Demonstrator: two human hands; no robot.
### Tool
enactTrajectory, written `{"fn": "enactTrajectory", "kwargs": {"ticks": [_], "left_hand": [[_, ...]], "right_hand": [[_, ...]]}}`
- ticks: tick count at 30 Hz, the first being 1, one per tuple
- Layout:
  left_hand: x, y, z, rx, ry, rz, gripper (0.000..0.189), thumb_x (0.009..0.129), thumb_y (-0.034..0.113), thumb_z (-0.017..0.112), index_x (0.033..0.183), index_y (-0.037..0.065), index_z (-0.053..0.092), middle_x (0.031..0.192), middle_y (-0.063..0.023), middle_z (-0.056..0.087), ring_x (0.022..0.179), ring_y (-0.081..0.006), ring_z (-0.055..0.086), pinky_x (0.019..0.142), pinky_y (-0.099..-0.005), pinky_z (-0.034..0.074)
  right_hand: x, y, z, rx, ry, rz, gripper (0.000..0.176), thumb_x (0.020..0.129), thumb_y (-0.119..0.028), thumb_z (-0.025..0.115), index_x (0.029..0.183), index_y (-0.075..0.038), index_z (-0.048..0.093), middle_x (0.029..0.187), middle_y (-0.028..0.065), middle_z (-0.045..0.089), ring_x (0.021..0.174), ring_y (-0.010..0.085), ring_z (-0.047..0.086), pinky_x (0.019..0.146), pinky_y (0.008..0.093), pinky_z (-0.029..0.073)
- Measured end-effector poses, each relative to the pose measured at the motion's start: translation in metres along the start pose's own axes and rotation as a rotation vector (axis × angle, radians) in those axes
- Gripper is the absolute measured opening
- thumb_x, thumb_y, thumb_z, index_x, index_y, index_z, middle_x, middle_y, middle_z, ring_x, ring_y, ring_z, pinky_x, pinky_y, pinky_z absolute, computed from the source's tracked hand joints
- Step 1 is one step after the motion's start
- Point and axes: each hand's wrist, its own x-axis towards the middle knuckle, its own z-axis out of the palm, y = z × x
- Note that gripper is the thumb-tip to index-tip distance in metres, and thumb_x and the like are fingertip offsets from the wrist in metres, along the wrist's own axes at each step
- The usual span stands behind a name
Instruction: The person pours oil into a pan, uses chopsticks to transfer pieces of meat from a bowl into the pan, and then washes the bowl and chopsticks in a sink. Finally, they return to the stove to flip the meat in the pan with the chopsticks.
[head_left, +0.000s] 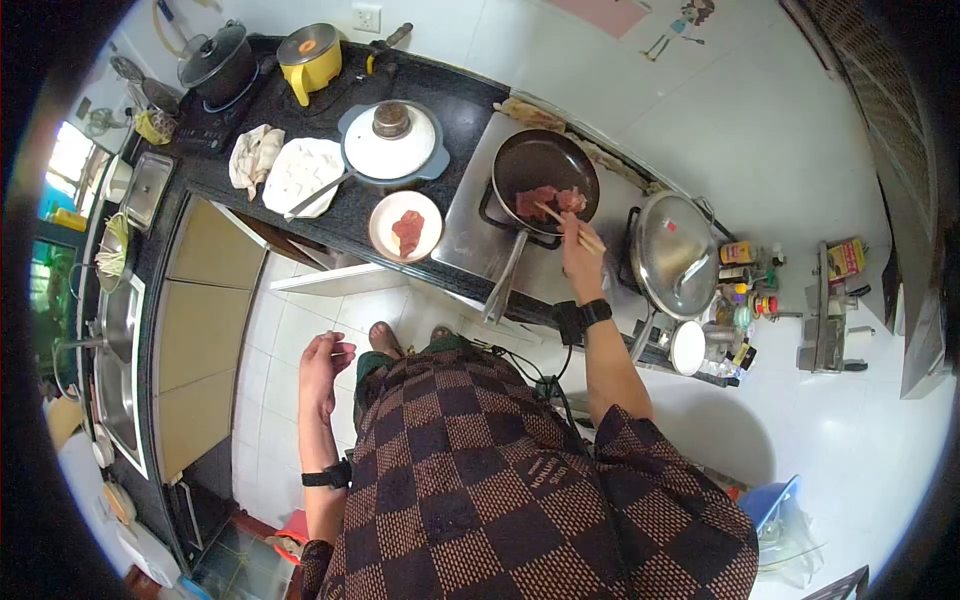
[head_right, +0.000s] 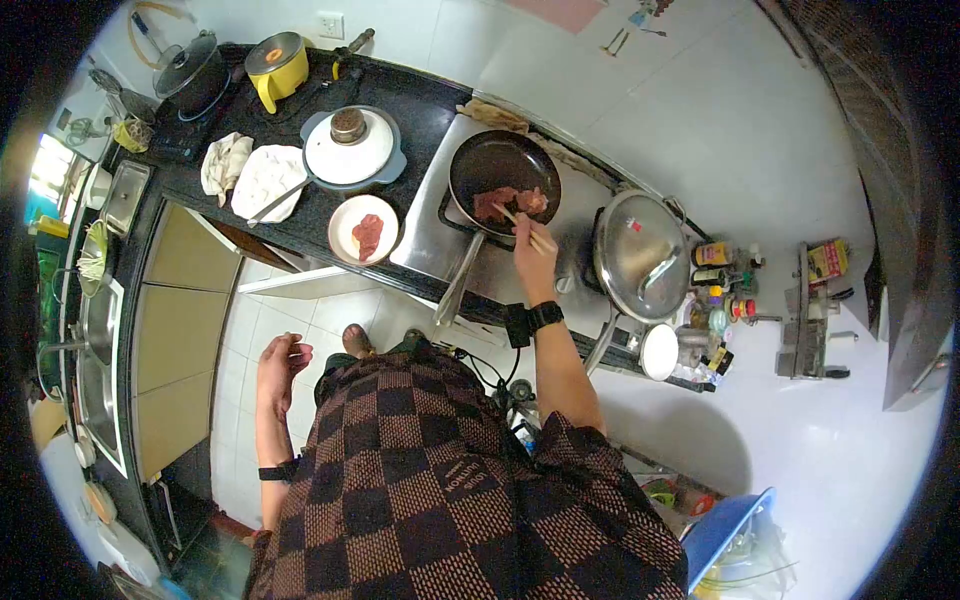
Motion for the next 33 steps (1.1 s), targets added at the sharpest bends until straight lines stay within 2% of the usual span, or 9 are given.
{"fn": "enactTrajectory", "kwargs": {"ticks": [4, 10, 16, 19, 21, 25, 27, 30, 33], "left_hand": [[0.000, -0.003, 0.008, -0.009, -0.020, -0.001, 0.031, 0.106, 0.029, 0.049, 0.112, 0.001, 0.062, 0.090, -0.0087, 0.069, 0.080, -0.0169, 0.065, 0.079, -0.0309, 0.053], [-0.006, -0.007, 0.014, -0.004, -0.014, 0.013, 0.032, 0.106, 0.029, 0.049, 0.113, 0.001, 0.061, 0.092, -0.0096, 0.068, 0.081, -0.0174, 0.065, 0.080, -0.0311, 0.053], [-0.009, -0.017, 0.014, -0.032, -0.006, 0.010, 0.033, 0.105, 0.030, 0.049, 0.113, 0.001, 0.061, 0.093, -0.0101, 0.068, 0.083, -0.0179, 0.065, 0.081, -0.0311, 0.053], [-0.011, -0.020, 0.016, -0.041, 0.006, 0.004, 0.033, 0.105, 0.030, 0.050, 0.113, 0.001, 0.061, 0.093, -0.0099, 0.068, 0.082, -0.0177, 0.065, 0.080, -0.0309, 0.053], [-0.016, -0.020, 0.018, -0.047, 0.014, 0.002, 0.033, 0.105, 0.030, 0.050, 0.113, 0.001, 0.061, 0.093, -0.0098, 0.068, 0.082, -0.0175, 0.065, 0.080, -0.0308, 0.052], [-0.021, -0.020, 0.016, -0.082, 0.051, 0.007, 0.030, 0.105, 0.027, 0.048, 0.112, 0.001, 0.061, 0.091, -0.0091, 0.068, 0.083, -0.0169, 0.064, 0.081, -0.0309, 0.053], [-0.022, -0.027, 0.011, -0.074, 0.073, 0.001, 0.030, 0.105, 0.027, 0.048, 0.112, 0.001, 0.061, 0.091, -0.0091, 0.068, 0.082, -0.0169, 0.065, 0.082, -0.0312, 0.053], [-0.025, -0.032, 0.007, -0.094, 0.078, 0.003, 0.032, 0.105, 0.028, 0.049, 0.114, 0.000, 0.061, 0.092, -0.0095, 0.068, 0.081, -0.0172, 0.065, 0.079, -0.0306, 0.053], [-0.028, -0.032, 0.004, -0.086, 0.096, 0.006, 0.031, 0.105, 0.027, 0.049, 0.114, 0.000, 0.061, 0.091, -0.0092, 0.068, 0.081, -0.0175, 0.065, 0.080, -0.0308, 0.053]], "right_hand": [[-0.001, 0.013, 0.005, -0.145, -0.054, -0.248, 0.034, 0.104, -0.029, 0.056, 0.108, 0.000, 0.072, 0.086, 0.0159, 0.068, 0.078, 0.0284, 0.065, 0.071, 0.0382, 0.050], [0.001, 0.003, 0.002, -0.174, -0.006, -0.125, 0.036, 0.104, -0.031, 0.056, 0.104, 0.002, 0.070, 0.086, 0.0190, 0.066, 0.078, 0.0324, 0.064, 0.071, 0.0406, 0.050], [0.004, -0.022, -0.018, -0.281, -0.152, 0.055, 0.037, 0.104, -0.032, 0.056, 0.108, 0.002, 0.071, 0.093, 0.0209, 0.068, 0.080, 0.0312, 0.066, 0.072, 0.0397, 0.051], [0.011, -0.009, -0.010, -0.074, -0.083, 0.122, 0.036, 0.104, -0.030, 0.055, 0.109, 0.002, 0.070, 0.101, 0.0218, 0.069, 0.090, 0.0326, 0.067, 0.078, 0.0389, 0.051], [0.014, -0.001, 0.002, -0.187, -0.089, -0.175, 0.033, 0.104, -0.026, 0.055, 0.109, 0.003, 0.070, 0.103, 0.0214, 0.069, 0.093, 0.0354, 0.066, 0.082, 0.0405, 0.051], [0.021, -0.002, 0.014, -0.223, -0.133, -0.198, 0.030, 0.104, -0.023, 0.055, 0.111, 0.002, 0.070, 0.103, 0.0212, 0.068, 0.097, 0.0378, 0.064, 0.086, 0.0420, 0.050], [0.029, 0.001, 0.027, -0.232, -0.034, -0.388, 0.033, 0.105, -0.026, 0.053, 0.106, 0.002, 0.069, 0.088, 0.0191, 0.063, 0.084, 0.0371, 0.062, 0.076, 0.0429, 0.050], [0.027, -0.006, 0.048, 0.003, -0.159, -0.353, 0.033, 0.105, -0.026, 0.053, 0.106, 0.003, 0.068, 0.087, 0.0189, 0.062, 0.085, 0.0380, 0.061, 0.077, 0.0429, 0.050], [0.026, -0.005, 0.043, -0.083, -0.162, -0.379, 0.032, 0.105, -0.026, 0.054, 0.109, 0.002, 0.068, 0.092, 0.0179, 0.064, 0.088, 0.0367, 0.062, 0.078, 0.0424, 0.050]]}}
